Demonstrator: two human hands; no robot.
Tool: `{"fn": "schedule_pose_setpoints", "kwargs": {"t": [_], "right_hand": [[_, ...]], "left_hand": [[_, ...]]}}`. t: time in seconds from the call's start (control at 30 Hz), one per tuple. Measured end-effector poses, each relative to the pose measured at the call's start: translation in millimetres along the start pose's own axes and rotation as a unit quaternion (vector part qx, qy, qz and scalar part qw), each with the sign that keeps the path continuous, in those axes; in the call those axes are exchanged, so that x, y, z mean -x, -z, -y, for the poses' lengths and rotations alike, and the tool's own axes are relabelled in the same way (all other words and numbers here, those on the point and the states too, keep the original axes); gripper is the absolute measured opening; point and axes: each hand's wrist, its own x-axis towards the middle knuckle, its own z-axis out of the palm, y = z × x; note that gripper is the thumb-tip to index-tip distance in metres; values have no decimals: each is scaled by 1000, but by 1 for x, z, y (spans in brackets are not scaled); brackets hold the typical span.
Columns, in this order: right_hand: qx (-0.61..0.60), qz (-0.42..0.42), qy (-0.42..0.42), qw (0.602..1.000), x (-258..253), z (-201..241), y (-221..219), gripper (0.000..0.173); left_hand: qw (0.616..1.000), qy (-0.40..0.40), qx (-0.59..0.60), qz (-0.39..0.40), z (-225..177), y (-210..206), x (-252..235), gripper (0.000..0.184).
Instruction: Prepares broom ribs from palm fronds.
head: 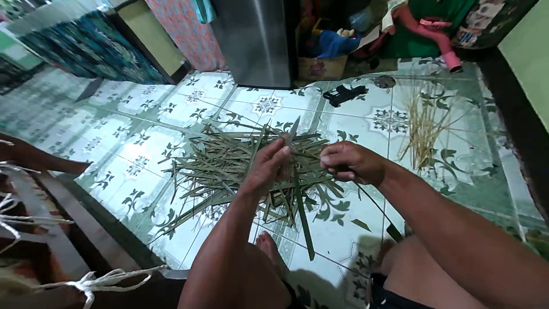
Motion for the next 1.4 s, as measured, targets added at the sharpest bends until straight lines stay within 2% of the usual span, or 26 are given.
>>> {"fn": "schedule_pose_setpoints", "kwargs": {"t": [0.43,0.73,1.1,1.3,1.4], "right_hand": [[61,23,-7,998,11,-4,11,21],[81,25,-18,996,20,-8,20,19],[90,66,-48,993,36,-19,49,20],[113,19,-50,992,54,-19,72,17],[117,-15,-43,992,65,-17,89,17]], "left_hand": [[988,-80,19,-131,-18,44,17,42],[976,-156,65,-140,-29,70,30,42],[956,-188,38,-221,-37,120,64,37],[947,-198,71,-243,-30,149,78,35],[934,-180,97,-294,-27,160,80,34]]}}
